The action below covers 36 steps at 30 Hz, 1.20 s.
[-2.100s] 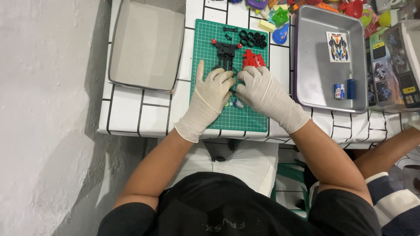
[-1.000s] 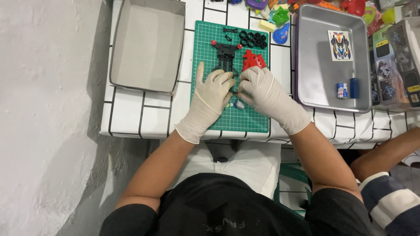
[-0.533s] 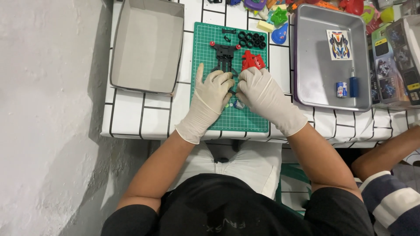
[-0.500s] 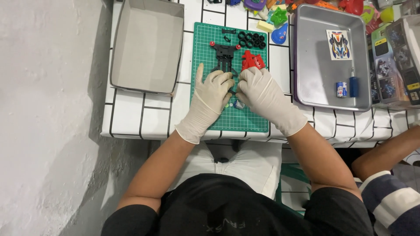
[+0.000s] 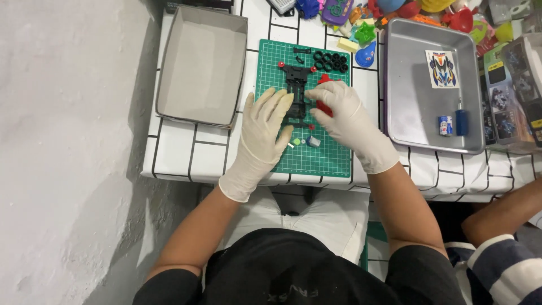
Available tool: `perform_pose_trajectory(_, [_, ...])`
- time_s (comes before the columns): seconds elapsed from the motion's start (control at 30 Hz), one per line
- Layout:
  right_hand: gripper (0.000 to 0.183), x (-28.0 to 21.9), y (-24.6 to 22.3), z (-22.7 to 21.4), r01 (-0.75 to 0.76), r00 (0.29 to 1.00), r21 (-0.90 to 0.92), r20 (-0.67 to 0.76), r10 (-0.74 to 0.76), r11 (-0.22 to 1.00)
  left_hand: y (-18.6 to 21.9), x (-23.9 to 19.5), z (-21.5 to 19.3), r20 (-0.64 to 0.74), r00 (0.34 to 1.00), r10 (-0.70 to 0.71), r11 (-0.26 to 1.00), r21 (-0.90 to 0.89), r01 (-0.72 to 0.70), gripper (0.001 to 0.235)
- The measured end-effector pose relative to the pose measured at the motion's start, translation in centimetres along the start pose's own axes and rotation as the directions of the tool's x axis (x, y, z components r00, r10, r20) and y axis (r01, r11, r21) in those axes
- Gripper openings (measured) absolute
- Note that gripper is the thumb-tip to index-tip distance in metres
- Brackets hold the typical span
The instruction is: Assembling the internal mechanical components of a motorized toy car chassis on a hobbyist cutting mat.
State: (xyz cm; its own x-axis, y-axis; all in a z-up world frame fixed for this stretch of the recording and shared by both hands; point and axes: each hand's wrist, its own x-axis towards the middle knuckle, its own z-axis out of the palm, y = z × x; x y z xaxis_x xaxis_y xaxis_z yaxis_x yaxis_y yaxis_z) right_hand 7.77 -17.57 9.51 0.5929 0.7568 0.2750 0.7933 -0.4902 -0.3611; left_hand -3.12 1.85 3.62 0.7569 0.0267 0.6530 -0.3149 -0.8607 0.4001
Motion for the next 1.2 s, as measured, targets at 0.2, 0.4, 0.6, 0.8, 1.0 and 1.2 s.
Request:
perform_pose_trajectory(0.2, [0.019, 4.2, -2.1, 3.8, 0.165, 0.986, -0.201, -0.007, -0.170, 0.966, -0.6, -3.5, -2.1, -0.112, 0.989, -0.095, 0.978, 0.176, 0.114, 0.061])
perform_pose_trajectory(0.4, [0.013, 6.4, -3.1, 5.7, 0.165, 0.986, -0.369, 0.076, -0.147, 0.915, -1.4, -4.2, -1.6, -0.161, 0.984, -0.075, 0.964, 0.240, 0.113, 0.057])
perform_pose_trajectory(0.6, [0.010, 6.8, -2.1, 6.8, 0.152, 0.988, -0.344, 0.052, -0.143, 0.926, -1.5, -4.3, -1.5, -0.165, 0.984, -0.072, 0.974, 0.201, 0.105, 0.053])
perform_pose_trajectory(0.8, [0.006, 6.4, -3.1, 5.1, 0.129, 0.991, 0.176, -0.068, -0.118, 0.976, -0.8, -3.6, -2.9, -0.225, 0.973, -0.040, 0.982, 0.170, 0.080, 0.041])
perform_pose_trajectory(1.0, [0.006, 2.0, -5.0, 3.6, 0.117, 0.981, 0.764, -0.189, 0.047, 0.635, 1.4, -2.0, -4.7, -0.254, 0.950, -0.180, 0.964, -0.235, 0.120, 0.021])
perform_pose_trajectory(1.2, [0.017, -1.1, -6.7, 3.0, 0.177, 0.956, 0.803, -0.278, 0.094, 0.568, 5.3, -0.5, -6.6, 0.054, 0.895, -0.443, 0.562, -0.761, 0.324, 0.017])
